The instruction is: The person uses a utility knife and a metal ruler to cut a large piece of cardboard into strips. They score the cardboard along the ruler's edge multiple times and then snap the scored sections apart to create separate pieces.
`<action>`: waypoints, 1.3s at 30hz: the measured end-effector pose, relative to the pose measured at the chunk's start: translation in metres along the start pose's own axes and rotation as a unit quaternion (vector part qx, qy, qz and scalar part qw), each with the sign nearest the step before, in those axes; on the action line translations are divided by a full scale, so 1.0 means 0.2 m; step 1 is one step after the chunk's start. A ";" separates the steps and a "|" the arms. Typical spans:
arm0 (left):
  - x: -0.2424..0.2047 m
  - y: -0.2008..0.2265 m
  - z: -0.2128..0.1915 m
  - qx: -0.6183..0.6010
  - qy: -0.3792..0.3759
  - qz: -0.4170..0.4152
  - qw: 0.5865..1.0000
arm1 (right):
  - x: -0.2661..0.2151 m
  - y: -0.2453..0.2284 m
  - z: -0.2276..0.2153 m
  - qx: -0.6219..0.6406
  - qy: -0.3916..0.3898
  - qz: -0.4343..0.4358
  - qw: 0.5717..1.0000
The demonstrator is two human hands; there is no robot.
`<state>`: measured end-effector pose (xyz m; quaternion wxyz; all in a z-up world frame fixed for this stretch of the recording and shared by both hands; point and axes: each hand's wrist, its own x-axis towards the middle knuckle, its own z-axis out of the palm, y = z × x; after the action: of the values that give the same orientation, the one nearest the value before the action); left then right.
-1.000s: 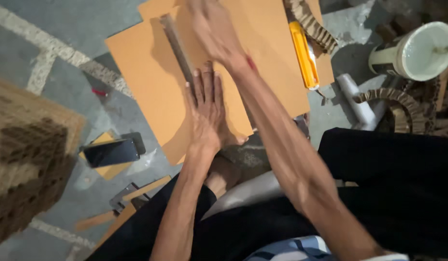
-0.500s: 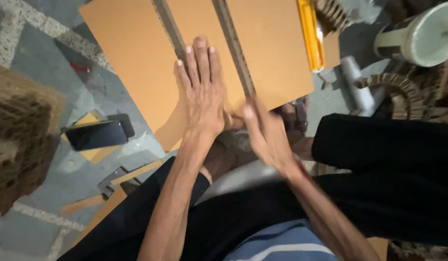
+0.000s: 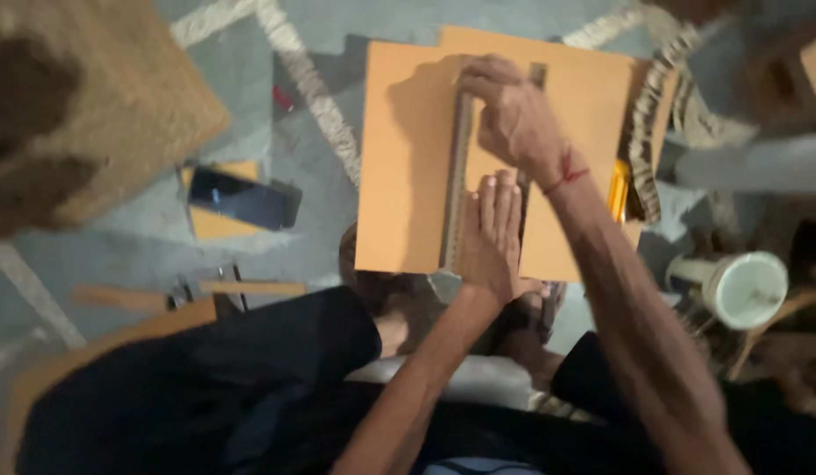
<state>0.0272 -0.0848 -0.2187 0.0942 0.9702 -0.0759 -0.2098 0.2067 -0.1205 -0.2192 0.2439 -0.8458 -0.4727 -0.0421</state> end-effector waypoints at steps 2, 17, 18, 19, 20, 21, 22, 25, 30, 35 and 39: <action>-0.01 -0.03 -0.01 0.016 0.007 0.006 1.000 | 0.04 0.08 0.05 -0.117 -0.049 -0.079 0.989; 0.00 -0.14 0.15 -0.038 0.095 0.059 0.993 | 0.07 0.11 0.03 -0.094 -0.173 -0.197 0.960; 0.01 -0.15 0.14 -0.035 0.092 0.060 0.993 | 0.05 0.10 0.03 -0.091 -0.174 -0.190 0.962; 0.01 -0.15 0.14 -0.031 0.090 0.062 0.994 | 0.03 0.09 0.05 -0.088 -0.175 -0.183 0.963; 0.01 -0.14 0.14 -0.029 0.086 0.065 0.994 | 0.00 0.11 0.05 -0.086 -0.178 -0.174 0.965; 0.02 -0.14 0.15 -0.048 0.067 0.077 0.994 | -0.03 0.13 0.08 -0.094 -0.266 -0.108 0.953; 0.02 -0.13 0.16 -0.052 0.066 0.079 0.993 | -0.06 0.15 0.10 -0.106 -0.324 -0.061 0.938; 0.03 -0.12 0.21 -0.046 0.078 0.077 0.993 | -0.25 0.05 0.25 -0.246 -0.286 0.013 0.926; -0.01 -0.10 0.28 0.038 0.155 -0.003 0.987 | -0.51 -0.52 0.36 -0.357 -0.330 0.123 0.865; -0.09 -0.13 0.22 0.055 0.253 -0.074 0.963 | -0.34 -0.44 0.00 -0.061 -0.538 -0.021 0.840; -0.02 -0.21 0.09 0.065 0.135 0.016 0.989 | -0.13 -0.18 -0.06 -0.010 -0.354 -0.030 0.935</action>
<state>0.0203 -0.0455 -0.2422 0.0439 0.9924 -0.0918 -0.0698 0.1642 -0.1307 -0.2026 0.0513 -0.7940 -0.5527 0.2477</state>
